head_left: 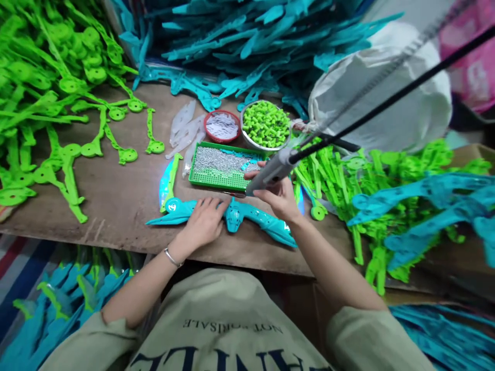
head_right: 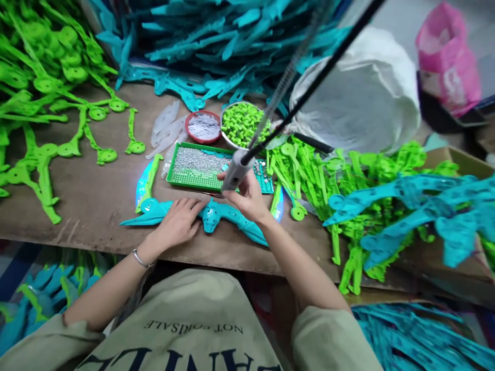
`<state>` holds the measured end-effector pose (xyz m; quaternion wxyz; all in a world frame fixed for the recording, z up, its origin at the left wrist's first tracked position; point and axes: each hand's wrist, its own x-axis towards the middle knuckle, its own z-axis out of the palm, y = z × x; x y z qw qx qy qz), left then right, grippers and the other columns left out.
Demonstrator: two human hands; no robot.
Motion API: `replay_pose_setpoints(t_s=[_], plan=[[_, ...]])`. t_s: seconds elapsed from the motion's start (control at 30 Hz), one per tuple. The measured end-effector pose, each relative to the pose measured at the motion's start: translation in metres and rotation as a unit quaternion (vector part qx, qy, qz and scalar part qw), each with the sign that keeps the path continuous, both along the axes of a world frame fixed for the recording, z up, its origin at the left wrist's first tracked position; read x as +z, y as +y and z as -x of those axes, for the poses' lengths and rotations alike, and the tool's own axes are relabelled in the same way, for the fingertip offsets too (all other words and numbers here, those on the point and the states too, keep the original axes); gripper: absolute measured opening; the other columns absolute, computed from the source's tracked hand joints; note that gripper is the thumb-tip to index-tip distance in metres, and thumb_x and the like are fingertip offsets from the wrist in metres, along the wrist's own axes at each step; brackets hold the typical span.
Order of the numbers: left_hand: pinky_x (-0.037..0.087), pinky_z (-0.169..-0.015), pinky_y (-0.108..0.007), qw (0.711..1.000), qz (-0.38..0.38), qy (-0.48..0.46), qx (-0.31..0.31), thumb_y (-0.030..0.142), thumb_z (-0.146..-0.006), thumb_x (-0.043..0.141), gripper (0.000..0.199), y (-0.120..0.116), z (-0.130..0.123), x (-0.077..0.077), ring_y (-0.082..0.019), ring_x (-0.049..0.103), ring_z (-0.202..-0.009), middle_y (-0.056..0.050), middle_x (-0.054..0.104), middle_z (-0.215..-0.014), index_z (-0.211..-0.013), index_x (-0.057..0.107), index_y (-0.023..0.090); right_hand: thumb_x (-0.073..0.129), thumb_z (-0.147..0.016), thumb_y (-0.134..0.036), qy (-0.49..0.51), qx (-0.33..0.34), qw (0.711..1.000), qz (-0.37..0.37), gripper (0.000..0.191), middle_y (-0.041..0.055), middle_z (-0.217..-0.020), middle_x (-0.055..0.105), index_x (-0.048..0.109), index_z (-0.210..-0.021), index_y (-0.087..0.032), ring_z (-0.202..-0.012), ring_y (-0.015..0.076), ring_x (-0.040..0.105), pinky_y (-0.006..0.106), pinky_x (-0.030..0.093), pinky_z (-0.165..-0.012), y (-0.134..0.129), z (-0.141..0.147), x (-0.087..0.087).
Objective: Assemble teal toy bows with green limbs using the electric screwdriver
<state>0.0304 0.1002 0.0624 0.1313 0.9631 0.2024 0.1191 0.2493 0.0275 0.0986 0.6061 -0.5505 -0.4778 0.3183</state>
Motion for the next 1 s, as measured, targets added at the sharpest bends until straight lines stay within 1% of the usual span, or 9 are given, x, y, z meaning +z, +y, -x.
replay_pose_setpoints(t_s=[0.1, 0.17, 0.2, 0.3, 0.4, 0.47, 0.63, 0.83, 1.0], plan=[[0.052, -0.100, -0.052, 0.990, 0.094, -0.099, -0.016, 0.008, -0.089, 0.052, 0.045, -0.017, -0.001, 0.011, -0.031, 0.061, -0.118, -0.016, 0.066, -0.126, -0.132, 0.059, 0.015, 0.075, -0.075, -0.027, -0.027, -0.063, 0.998, -0.006, 0.048, 0.0035, -0.110, 0.074, 0.056, -0.118, -0.029, -0.101, 0.0207, 0.071, 0.042, 0.057, -0.093, -0.021, -0.025, -0.006], [0.056, -0.095, -0.045, 0.953, 0.253, -0.167, -0.024, 0.012, -0.094, 0.052, 0.032, -0.043, -0.005, 0.015, -0.025, 0.067, -0.108, -0.012, 0.070, -0.115, -0.124, 0.063, 0.018, 0.070, -0.078, -0.026, -0.064, -0.147, 0.987, 0.030, 0.037, 0.0033, -0.100, 0.074, 0.059, -0.114, -0.027, -0.094, 0.0205, 0.071, 0.041, 0.058, -0.087, -0.044, -0.046, -0.013], [0.059, -0.088, -0.039, 0.912, 0.372, -0.172, -0.028, 0.017, -0.096, 0.055, 0.027, -0.059, -0.009, 0.015, -0.020, 0.070, -0.097, -0.010, 0.072, -0.109, -0.122, 0.063, 0.019, 0.068, -0.080, -0.026, -0.095, -0.194, 0.975, 0.058, 0.031, 0.0034, -0.094, 0.074, 0.061, -0.111, -0.025, -0.089, 0.0208, 0.071, 0.041, 0.059, -0.083, -0.057, -0.055, -0.017], [0.061, -0.086, -0.037, 0.698, 0.705, -0.127, 0.009, 0.030, -0.092, 0.069, 0.040, -0.107, -0.027, 0.003, -0.019, 0.074, -0.095, -0.013, 0.075, -0.113, -0.128, 0.058, 0.017, 0.063, -0.084, -0.026, -0.255, -0.267, 0.919, 0.135, 0.016, 0.0072, -0.090, 0.073, 0.068, -0.099, -0.022, -0.085, 0.0243, 0.069, 0.044, 0.056, -0.080, -0.093, -0.074, -0.032], [0.057, -0.100, -0.044, 0.531, 0.821, -0.141, 0.152, 0.036, -0.081, 0.084, 0.047, -0.136, -0.055, -0.010, -0.021, 0.074, -0.103, -0.015, 0.074, -0.116, -0.118, 0.061, 0.016, 0.060, -0.091, -0.031, -0.395, -0.189, 0.886, 0.155, 0.016, 0.0107, -0.102, 0.077, 0.073, -0.086, -0.022, -0.100, 0.0287, 0.066, 0.051, 0.049, -0.095, -0.115, -0.075, -0.048], [0.053, -0.107, -0.044, 0.476, 0.841, -0.163, 0.197, 0.042, -0.075, 0.089, 0.047, -0.144, -0.072, -0.012, -0.021, 0.073, -0.105, -0.013, 0.074, -0.114, -0.106, 0.064, 0.016, 0.057, -0.094, -0.034, -0.425, -0.144, 0.883, 0.141, 0.023, 0.0086, -0.100, 0.078, 0.073, -0.081, -0.023, -0.106, 0.0289, 0.064, 0.054, 0.041, -0.104, -0.123, -0.071, -0.057], [0.047, -0.111, -0.047, 0.447, 0.854, -0.157, 0.213, 0.049, -0.068, 0.092, 0.052, -0.154, -0.089, -0.001, -0.021, 0.072, -0.103, -0.009, 0.074, -0.106, -0.095, 0.062, 0.016, 0.043, -0.100, -0.034, -0.412, -0.138, 0.892, 0.123, 0.042, 0.0039, -0.067, 0.068, 0.062, -0.064, -0.024, -0.087, 0.0250, 0.062, 0.052, 0.036, -0.102, -0.130, -0.057, -0.066], [0.049, -0.106, -0.055, 0.450, 0.852, -0.136, 0.230, 0.054, -0.071, 0.089, 0.052, -0.162, -0.076, 0.002, -0.022, 0.074, -0.093, -0.006, 0.075, -0.099, -0.099, 0.063, 0.019, 0.032, -0.104, -0.036, -0.397, -0.119, 0.901, 0.128, 0.050, 0.0011, -0.058, 0.060, 0.052, -0.060, -0.024, -0.064, 0.0186, 0.053, 0.045, 0.039, -0.095, -0.134, -0.034, -0.051], [0.054, -0.101, -0.052, 0.462, 0.850, -0.134, 0.216, 0.054, -0.073, 0.087, 0.051, -0.158, -0.058, 0.007, -0.025, 0.072, -0.100, -0.010, 0.076, -0.107, -0.103, 0.069, 0.017, 0.037, -0.104, -0.043, -0.448, 0.020, 0.889, 0.092, 0.049, -0.0005, -0.057, 0.058, 0.056, -0.063, -0.024, -0.060, 0.0176, 0.050, 0.043, 0.040, -0.095, -0.136, -0.041, -0.033]])
